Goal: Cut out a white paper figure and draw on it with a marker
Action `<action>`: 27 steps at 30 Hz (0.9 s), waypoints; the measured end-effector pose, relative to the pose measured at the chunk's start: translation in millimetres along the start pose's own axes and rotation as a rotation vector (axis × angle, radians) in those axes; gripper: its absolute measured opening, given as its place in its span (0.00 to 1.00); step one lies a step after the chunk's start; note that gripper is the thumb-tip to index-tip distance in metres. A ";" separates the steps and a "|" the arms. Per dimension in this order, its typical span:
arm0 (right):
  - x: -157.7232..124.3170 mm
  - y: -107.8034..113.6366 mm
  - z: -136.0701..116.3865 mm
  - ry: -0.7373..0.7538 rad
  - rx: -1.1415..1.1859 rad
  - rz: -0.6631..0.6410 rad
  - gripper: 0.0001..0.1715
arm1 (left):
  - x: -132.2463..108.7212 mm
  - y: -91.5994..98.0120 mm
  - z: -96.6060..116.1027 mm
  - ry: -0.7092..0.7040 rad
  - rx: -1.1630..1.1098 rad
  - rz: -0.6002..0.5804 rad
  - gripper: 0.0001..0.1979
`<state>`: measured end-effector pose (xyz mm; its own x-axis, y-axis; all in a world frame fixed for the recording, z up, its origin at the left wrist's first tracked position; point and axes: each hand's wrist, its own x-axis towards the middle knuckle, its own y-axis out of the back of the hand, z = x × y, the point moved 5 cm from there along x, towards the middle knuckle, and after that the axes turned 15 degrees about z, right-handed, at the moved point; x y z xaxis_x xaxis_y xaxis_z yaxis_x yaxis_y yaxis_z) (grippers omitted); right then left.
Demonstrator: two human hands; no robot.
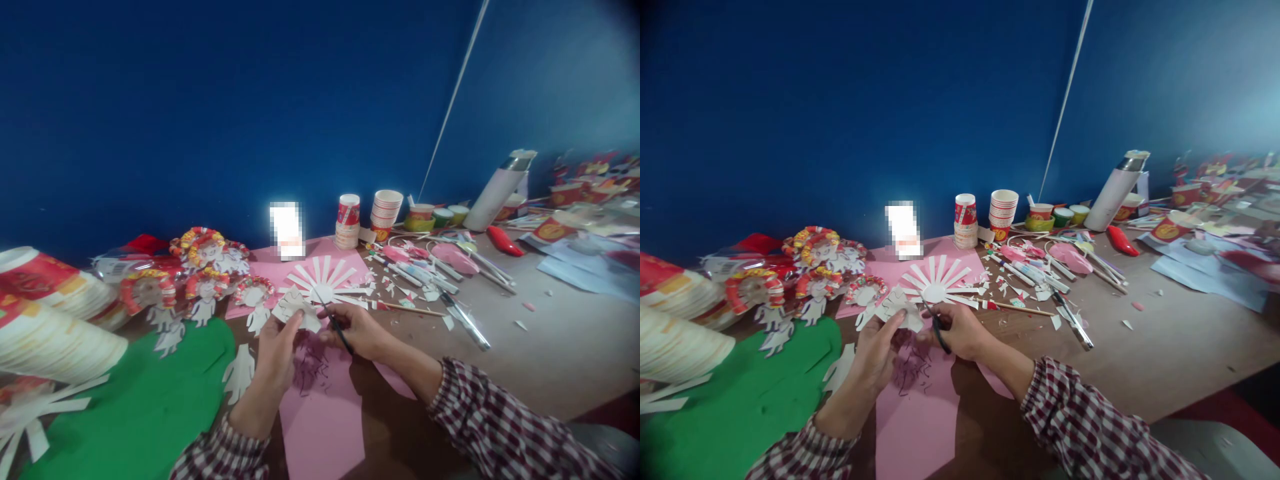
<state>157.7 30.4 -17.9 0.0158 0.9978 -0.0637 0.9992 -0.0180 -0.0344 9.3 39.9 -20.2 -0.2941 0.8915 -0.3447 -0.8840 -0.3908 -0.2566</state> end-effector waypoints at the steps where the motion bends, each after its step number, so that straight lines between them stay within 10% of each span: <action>1: 1.5 2.3 -1.2 0.022 0.027 0.059 0.28 | 1.3 0.6 -0.9 -0.030 0.050 -0.002 0.21; 12: 5.3 8.8 -7.3 0.204 0.196 0.215 0.23 | 2.8 -0.7 -10.9 -0.276 0.366 -0.073 0.15; 27: 1.5 7.5 -12.6 0.227 0.174 0.212 0.21 | -3.1 -5.8 -17.5 -0.178 0.331 -0.160 0.13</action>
<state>165.7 32.5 -5.7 0.2496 0.9589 0.1346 0.9521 -0.2177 -0.2146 21.7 35.4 -33.4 -0.1758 0.9721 -0.1551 -0.9844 -0.1748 0.0202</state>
